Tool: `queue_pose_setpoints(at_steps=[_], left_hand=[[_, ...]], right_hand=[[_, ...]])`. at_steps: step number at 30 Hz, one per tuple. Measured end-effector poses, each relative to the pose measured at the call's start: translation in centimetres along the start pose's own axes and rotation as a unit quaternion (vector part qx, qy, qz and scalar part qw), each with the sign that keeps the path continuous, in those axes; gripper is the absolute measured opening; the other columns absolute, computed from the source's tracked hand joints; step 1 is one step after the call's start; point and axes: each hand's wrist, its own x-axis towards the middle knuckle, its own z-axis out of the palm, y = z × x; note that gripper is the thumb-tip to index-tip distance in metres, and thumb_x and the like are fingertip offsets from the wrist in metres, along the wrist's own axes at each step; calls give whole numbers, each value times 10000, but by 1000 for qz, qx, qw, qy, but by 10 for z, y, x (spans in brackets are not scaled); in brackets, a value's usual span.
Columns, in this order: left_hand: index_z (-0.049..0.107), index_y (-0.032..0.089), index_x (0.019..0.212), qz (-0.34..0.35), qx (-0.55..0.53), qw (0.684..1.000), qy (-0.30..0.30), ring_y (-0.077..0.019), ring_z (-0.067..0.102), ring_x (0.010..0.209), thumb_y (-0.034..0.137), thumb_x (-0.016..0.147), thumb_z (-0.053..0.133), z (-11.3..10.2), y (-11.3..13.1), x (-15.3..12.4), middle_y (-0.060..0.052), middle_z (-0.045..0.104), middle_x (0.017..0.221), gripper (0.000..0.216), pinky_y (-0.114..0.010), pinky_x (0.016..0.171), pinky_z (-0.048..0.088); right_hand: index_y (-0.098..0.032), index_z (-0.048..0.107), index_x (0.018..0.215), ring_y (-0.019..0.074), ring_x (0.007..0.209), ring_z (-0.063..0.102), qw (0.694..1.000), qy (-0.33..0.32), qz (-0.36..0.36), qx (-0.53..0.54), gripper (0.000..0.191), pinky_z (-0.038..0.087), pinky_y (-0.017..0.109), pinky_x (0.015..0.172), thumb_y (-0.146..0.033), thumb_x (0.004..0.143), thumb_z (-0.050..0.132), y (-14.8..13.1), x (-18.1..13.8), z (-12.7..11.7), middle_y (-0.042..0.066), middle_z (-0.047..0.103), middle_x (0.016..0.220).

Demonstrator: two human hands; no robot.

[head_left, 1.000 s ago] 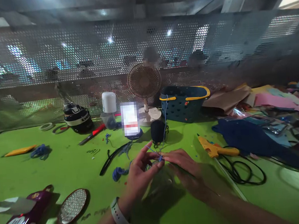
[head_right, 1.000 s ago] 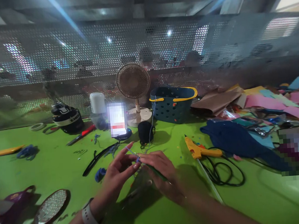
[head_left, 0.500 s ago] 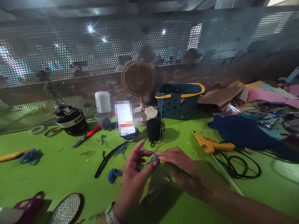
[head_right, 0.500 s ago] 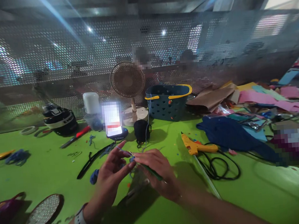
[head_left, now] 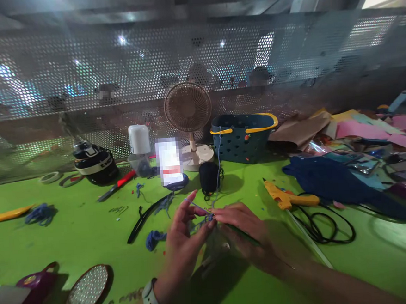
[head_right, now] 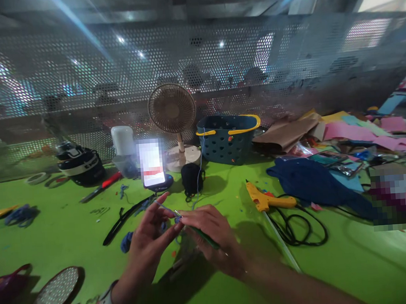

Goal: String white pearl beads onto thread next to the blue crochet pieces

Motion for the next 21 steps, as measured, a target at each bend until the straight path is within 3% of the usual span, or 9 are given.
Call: queue_pose_setpoints(at_steps=[17, 21], left_hand=[[434, 249, 1337, 40, 48, 998, -23, -200, 578, 945, 261, 772, 721, -3, -5, 1, -17, 595, 922, 634, -400, 909, 454], [485, 244, 1289, 63, 80, 995, -5, -192, 565, 935, 257, 774, 718, -3, -5, 2, -23, 575, 954, 566, -393, 896, 457]], right_hand=[[-211, 639, 1122, 188, 1019, 621, 1000, 8, -14, 11, 299, 495, 368, 870, -58, 871, 587, -2, 0, 2, 70, 700, 1118], [-229, 628, 1149, 189, 1029, 611, 1000, 6, -5, 12, 338, 500, 376, 876, -52, 862, 602, 0, -1, 2, 65, 690, 1135]])
